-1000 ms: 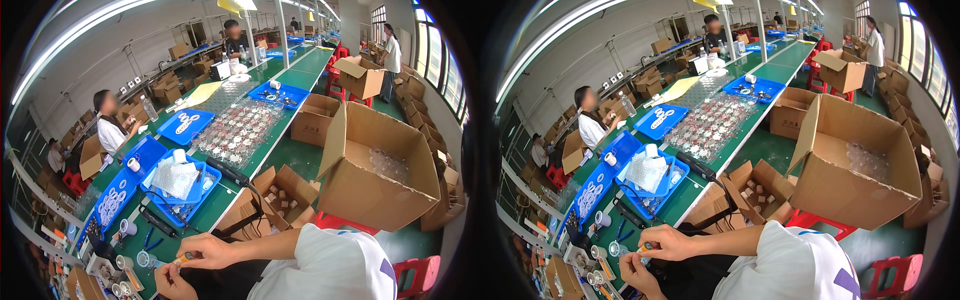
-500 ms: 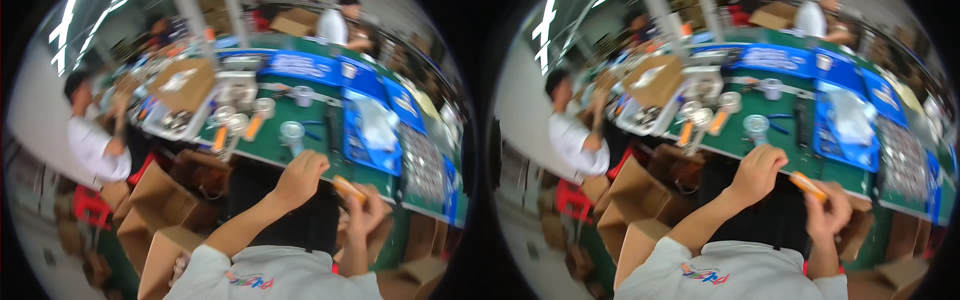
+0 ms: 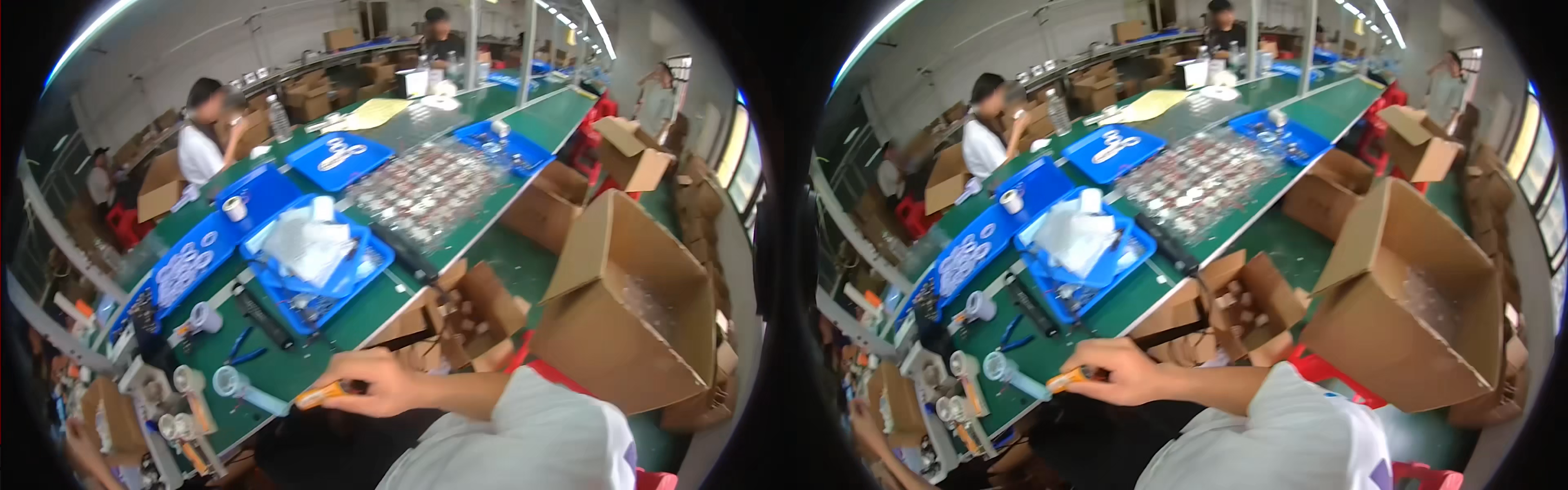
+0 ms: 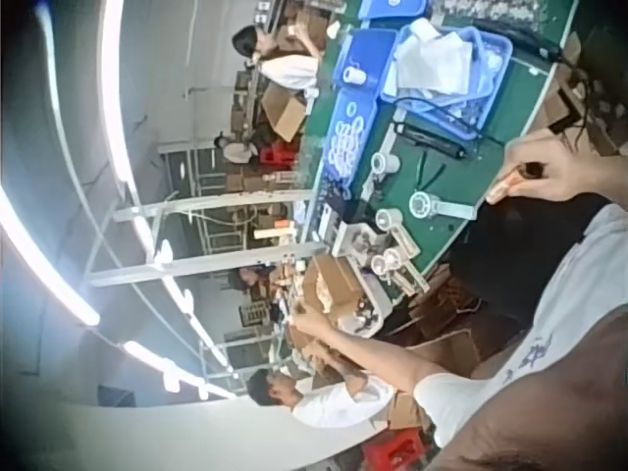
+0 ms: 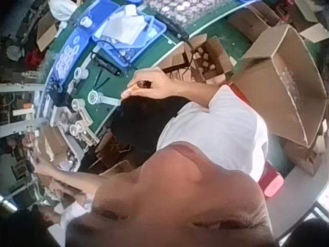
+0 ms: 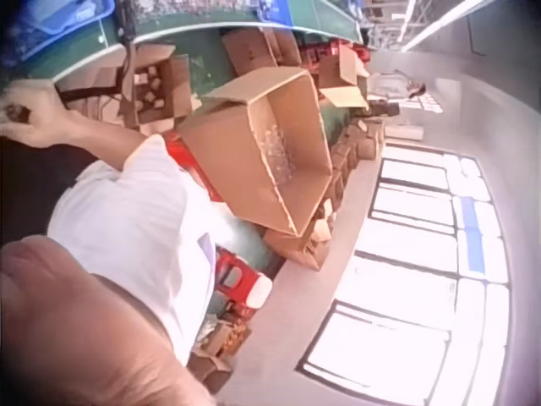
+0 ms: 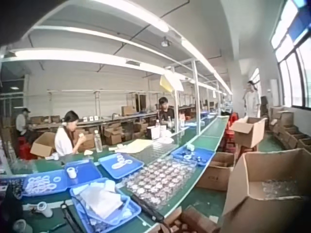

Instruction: Assembling components of portable handheld fans at a factory workstation.

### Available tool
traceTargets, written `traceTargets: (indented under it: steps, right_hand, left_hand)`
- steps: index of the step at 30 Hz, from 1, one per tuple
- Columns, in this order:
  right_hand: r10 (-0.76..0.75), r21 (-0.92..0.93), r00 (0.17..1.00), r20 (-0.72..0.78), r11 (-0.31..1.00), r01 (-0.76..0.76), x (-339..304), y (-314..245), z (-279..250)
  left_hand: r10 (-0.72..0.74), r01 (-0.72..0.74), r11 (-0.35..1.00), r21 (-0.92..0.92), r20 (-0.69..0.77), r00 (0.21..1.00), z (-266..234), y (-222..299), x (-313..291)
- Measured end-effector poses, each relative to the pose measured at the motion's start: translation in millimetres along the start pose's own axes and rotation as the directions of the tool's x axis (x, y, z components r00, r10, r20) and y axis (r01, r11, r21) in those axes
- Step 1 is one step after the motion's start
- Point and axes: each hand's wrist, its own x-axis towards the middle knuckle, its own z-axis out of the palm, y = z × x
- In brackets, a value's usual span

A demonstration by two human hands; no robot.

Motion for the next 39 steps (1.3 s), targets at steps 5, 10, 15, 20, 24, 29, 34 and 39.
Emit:
traceTargets:
  steps: [5, 10, 15, 20, 24, 29, 34, 39]
  right_hand:
    - [0.025, -0.126, 1.0, -0.017, 0.992, -0.027, 1.5, 1.9, -16.3]
    - [0.024, -0.045, 1.0, 0.008, 0.999, -0.024, 5.9, 0.5, -8.1]
    - [-0.003, -0.082, 1.0, -0.012, 0.997, 0.002, 2.2, 19.3, 7.0]
    - [0.272, 0.207, 0.944, -0.185, 0.95, -0.233, 2.0, 22.8, 25.9]
    - [0.253, 0.216, 0.948, -0.192, 0.954, -0.211, 6.6, 46.1, 39.1]
    - [0.224, 0.16, 0.972, -0.066, 0.964, -0.211, -12.2, 48.2, 56.6]
    - [0.346, 0.373, 0.932, 0.111, 0.855, -0.362, -26.2, 33.9, 94.8]
    - [0.273, 0.156, 0.926, 0.263, 0.935, -0.319, -78.2, 22.1, 144.6]
  left_hand:
    - [0.162, -0.201, 0.976, 0.081, 0.348, 0.923, 10.5, 28.3, 23.1]
    - [-0.069, 0.027, 0.974, 0.226, 0.182, 0.981, -6.5, 17.9, -2.8]
    - [-0.096, 0.08, 0.988, 0.131, 0.118, 0.988, 25.0, -6.3, 6.8]
    - [0.147, -0.057, 0.943, 0.328, -0.257, 0.955, 6.4, -2.6, -4.5]
    - [-0.083, 0.067, 0.973, -0.221, -0.066, 0.994, -19.9, 87.4, -57.0]
    - [0.143, 0.254, 0.552, -0.794, 0.39, 0.91, -18.0, 219.3, -179.3]
    - [0.469, 0.223, 0.362, -0.905, 0.384, 0.796, -11.4, 289.4, -277.4]
    - [0.53, 0.096, 0.465, -0.88, 0.364, 0.766, -19.3, 241.6, -319.2]
